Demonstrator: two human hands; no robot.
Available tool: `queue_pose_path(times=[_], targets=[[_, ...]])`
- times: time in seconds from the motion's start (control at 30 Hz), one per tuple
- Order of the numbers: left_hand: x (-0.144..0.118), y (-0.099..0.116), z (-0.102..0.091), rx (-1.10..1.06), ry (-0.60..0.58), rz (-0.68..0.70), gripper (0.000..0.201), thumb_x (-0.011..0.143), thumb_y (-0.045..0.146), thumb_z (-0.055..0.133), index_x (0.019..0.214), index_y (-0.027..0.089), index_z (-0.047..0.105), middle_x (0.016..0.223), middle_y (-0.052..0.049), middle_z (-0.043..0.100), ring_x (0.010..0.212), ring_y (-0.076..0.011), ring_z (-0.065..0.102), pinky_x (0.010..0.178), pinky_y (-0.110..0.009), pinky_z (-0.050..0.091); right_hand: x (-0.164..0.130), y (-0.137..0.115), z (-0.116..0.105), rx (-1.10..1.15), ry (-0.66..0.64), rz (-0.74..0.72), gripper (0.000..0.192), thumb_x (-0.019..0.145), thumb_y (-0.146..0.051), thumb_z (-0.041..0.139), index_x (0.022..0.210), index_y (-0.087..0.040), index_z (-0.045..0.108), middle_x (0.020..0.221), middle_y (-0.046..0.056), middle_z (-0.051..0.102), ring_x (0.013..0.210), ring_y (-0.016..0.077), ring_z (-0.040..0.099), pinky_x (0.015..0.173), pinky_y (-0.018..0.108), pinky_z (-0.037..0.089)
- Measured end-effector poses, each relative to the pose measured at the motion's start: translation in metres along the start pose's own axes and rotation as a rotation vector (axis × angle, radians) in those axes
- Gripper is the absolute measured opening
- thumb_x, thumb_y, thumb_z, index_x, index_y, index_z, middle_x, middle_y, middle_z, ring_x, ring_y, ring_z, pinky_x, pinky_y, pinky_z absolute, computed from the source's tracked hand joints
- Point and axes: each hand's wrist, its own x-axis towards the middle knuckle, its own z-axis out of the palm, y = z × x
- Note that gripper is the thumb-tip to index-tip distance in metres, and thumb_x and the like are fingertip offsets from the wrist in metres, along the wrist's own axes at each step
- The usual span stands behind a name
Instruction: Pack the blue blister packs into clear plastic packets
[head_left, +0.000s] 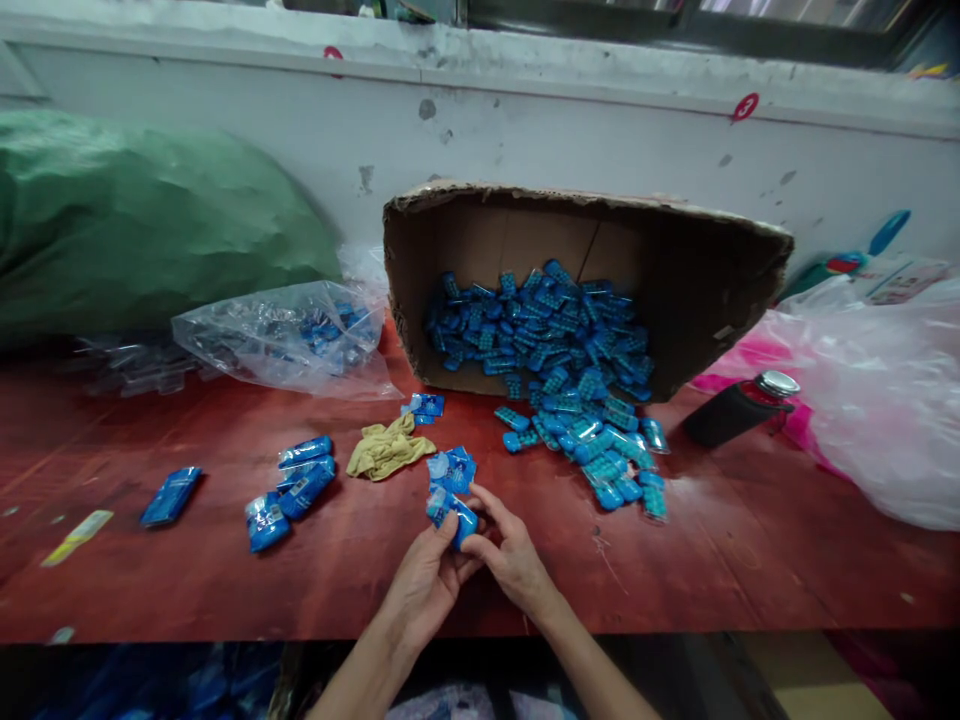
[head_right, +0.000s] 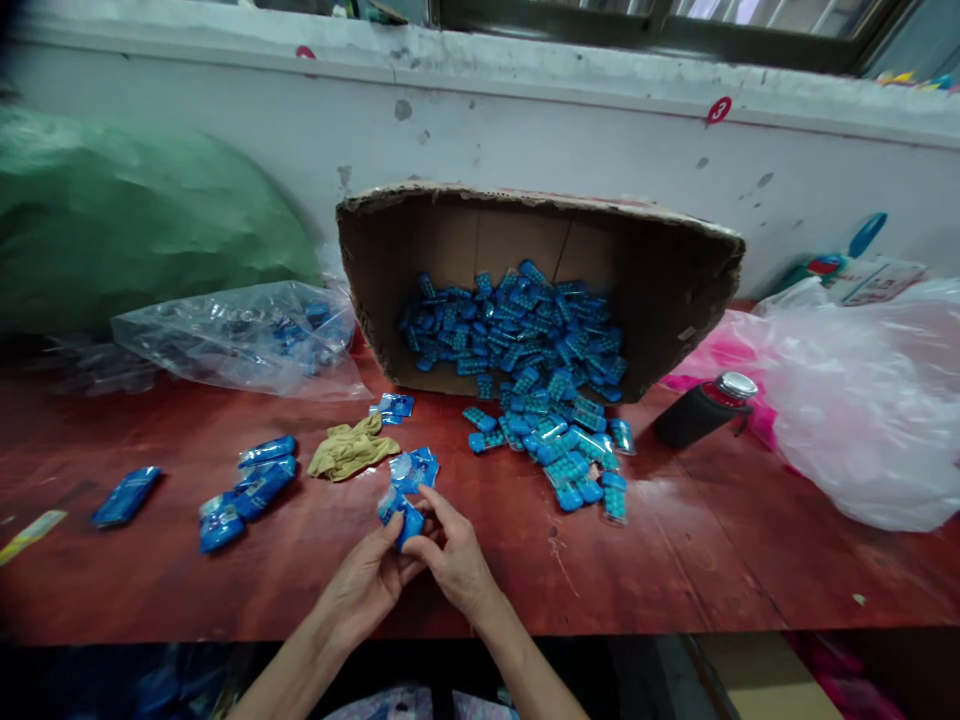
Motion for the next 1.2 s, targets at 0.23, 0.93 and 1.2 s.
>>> queue_pose_path(times=[0.23, 0.93, 1.2], targets=[[-0.004, 0.003, -0.002, -0.058, 0.019, -0.013, 0.018, 0.078, 0.018, 0.052, 0.092, 0.011, 0.061, 0.081, -0.009, 0.069, 0.077, -0.0167, 0.064, 0.072, -0.028, 0.051, 0.002, 0.001, 0.009, 0.087, -0.010, 0.068, 0.054, 0.067, -0.012, 0.060, 0.118, -0.026, 0.048, 0.105, 0.001, 0.058, 0.091, 0.0170, 0.056, 0.081, 0.029, 0.044], [0.066, 0.092, -0.054, 1.448, 0.564, 0.903, 0.046, 0.069, 0.029, 0.055, 0.112, 0.013, 0.050, 0.126, -0.019, 0.045, 0.122, -0.0335, 0.032, 0.099, -0.051, 0.022, 0.141, 0.006, 0.067, -0.987, -0.159, -0.125, 0.018, 0.080, -0.025, 0.050, 0.091, -0.017, 0.062, 0.089, 0.009, 0.062, 0.082, 0.0218, 0.056, 0.067, 0.029, 0.040], [0.098, 0.095, -0.084, 1.760, 0.518, 0.986, 0.030, 0.076, 0.022, 0.044, 0.104, 0.019, 0.056, 0.120, -0.014, 0.050, 0.117, -0.0291, 0.038, 0.096, -0.047, 0.028, 0.114, 0.005, 0.007, -0.973, -0.175, -0.185, 0.023, 0.084, -0.030, 0.048, 0.103, -0.024, 0.058, 0.095, 0.002, 0.059, 0.089, 0.0146, 0.053, 0.073, 0.022, 0.037]])
